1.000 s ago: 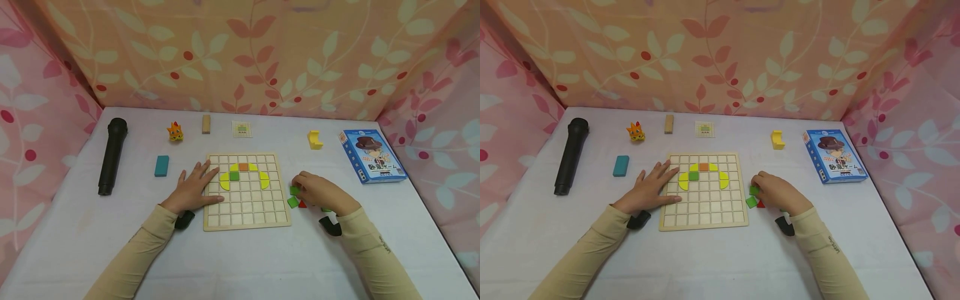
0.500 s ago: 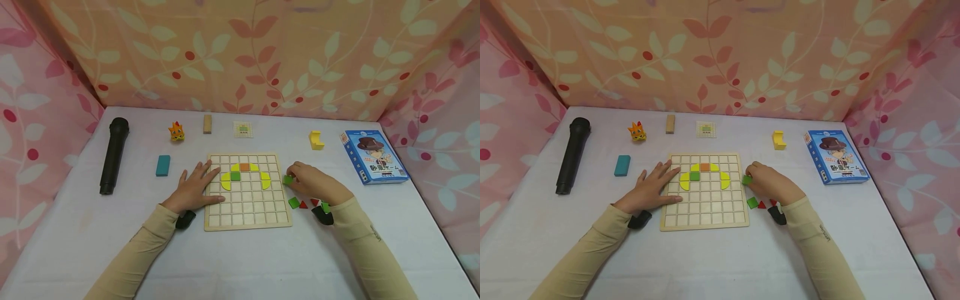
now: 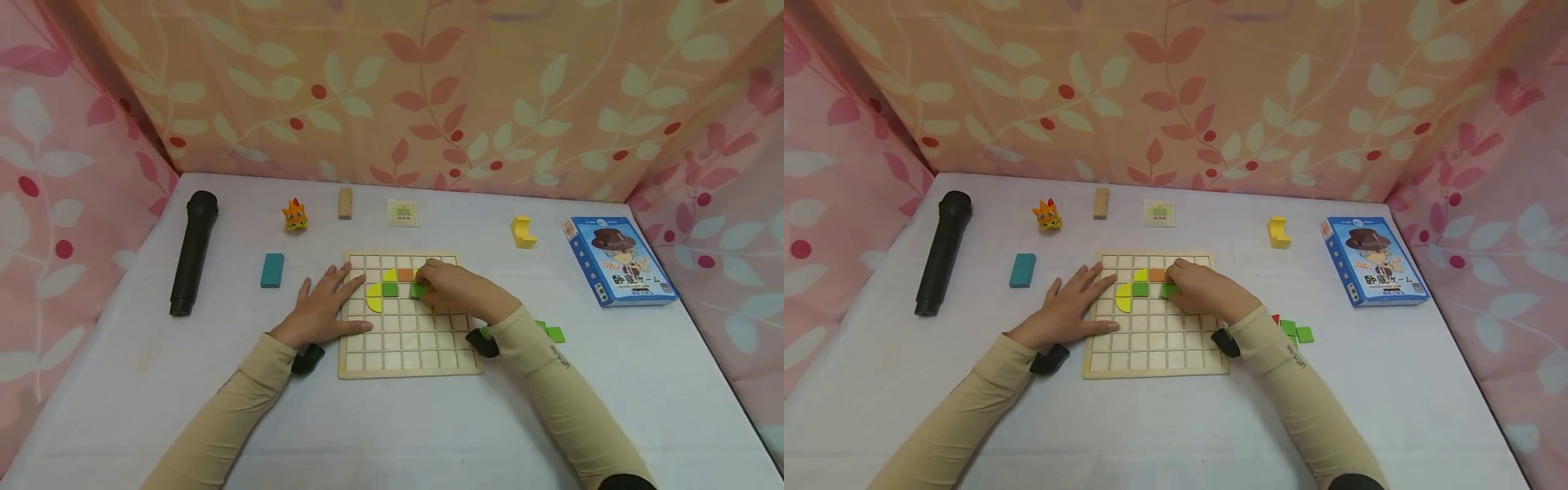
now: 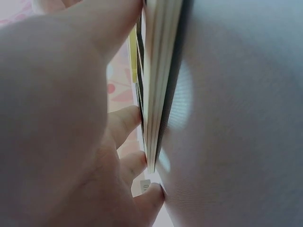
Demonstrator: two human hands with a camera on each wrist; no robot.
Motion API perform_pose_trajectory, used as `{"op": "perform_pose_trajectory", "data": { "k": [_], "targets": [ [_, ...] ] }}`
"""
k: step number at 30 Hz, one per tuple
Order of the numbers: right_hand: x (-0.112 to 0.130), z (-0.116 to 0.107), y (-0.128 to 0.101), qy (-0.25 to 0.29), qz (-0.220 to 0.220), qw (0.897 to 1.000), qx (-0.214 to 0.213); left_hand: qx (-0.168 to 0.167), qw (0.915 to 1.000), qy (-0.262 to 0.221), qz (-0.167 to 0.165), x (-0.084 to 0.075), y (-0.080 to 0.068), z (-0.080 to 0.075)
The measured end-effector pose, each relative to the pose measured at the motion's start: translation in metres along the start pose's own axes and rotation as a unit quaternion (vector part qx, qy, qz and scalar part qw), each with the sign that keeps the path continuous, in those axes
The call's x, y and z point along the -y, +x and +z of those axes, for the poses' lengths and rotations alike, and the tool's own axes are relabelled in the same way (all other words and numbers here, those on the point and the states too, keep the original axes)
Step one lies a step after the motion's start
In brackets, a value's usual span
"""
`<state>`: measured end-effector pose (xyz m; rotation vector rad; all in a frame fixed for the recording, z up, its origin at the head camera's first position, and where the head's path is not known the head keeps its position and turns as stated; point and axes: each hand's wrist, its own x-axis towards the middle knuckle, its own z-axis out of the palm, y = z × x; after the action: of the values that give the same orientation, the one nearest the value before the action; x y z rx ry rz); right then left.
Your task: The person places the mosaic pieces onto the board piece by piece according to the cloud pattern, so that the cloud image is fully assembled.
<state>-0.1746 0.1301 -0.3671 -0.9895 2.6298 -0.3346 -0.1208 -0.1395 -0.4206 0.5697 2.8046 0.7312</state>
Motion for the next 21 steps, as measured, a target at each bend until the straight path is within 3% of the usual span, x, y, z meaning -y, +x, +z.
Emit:
{"op": "perform_pose_trajectory", "data": {
  "k": [6,21],
  "targets": [
    [0.009,0.007,0.012,-0.025,-0.029,0.999,-0.011,0.005,0.9999,0.011,-0.007,0.000,0.000,-0.001],
    [0.015,0.010,0.015,-0.067,-0.026,0.997,-0.018,0.012,0.9995,0.017,-0.022,-0.004,-0.001,-0.003]
  ]
}}
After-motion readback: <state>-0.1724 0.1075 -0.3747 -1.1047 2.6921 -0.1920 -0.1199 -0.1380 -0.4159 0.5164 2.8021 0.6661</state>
